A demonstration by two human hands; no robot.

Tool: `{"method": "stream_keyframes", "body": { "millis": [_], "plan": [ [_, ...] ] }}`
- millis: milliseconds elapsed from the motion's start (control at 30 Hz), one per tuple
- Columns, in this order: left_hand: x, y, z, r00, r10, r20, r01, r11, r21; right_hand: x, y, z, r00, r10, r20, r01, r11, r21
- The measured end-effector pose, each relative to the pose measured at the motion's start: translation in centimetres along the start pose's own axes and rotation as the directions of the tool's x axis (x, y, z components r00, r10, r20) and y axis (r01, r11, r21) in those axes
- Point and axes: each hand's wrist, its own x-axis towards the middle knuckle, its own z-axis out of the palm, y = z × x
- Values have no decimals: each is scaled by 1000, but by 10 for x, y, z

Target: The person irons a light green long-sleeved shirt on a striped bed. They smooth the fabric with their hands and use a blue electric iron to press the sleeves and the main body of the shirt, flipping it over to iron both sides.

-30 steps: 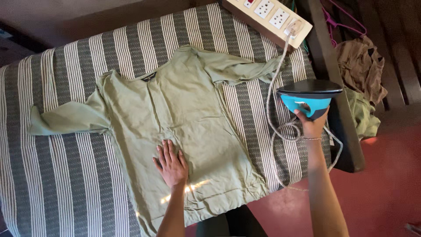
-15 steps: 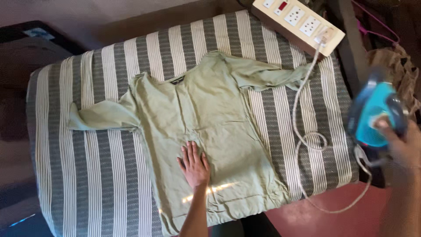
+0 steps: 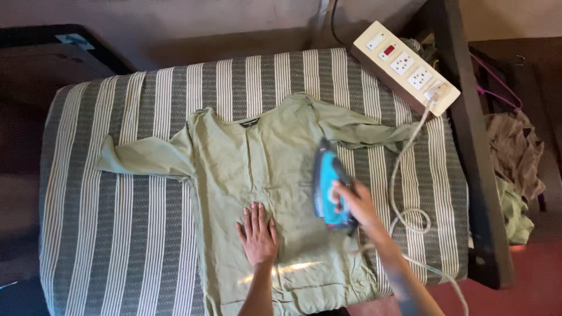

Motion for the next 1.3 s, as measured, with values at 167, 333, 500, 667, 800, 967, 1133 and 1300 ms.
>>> {"method": "stream_keyframes", "body": {
  "millis": [167,333,500,667,800,967,1133,1300],
  "plan": [
    [-1,-4,0,1000,6,2,-6,1000,-25,74,12,51,995,32,-95,-59,954,-295],
    [4,-4,-3,1000,12,-9,-12,998,-55,158,-20,56,1000,10,9,-7,957,-291],
    [5,-3,-6,1000,5,7,-4,997,-72,192,-47,65,1000,7,-27,-12,973,-231],
    [3,-4,-4,999,-9,37,11,998,-63,132,-23,56,993,113,38,-99,960,-263],
    [4,-4,-2,1000,-16,20,17,998,-55,166,-26,57,995,-29,99,68,905,-421],
    [3,-5,-2,1000,-7,19,8,999,-45,209,-49,61,1000,-4,14,8,964,-266],
    [3,-4,-3,999,-20,49,22,999,-43,129,-18,36,997,68,34,-45,888,-457],
    [5,-3,-6,999,-13,47,15,998,-56,24,11,29,984,174,31,-160,952,-261]
  ]
}}
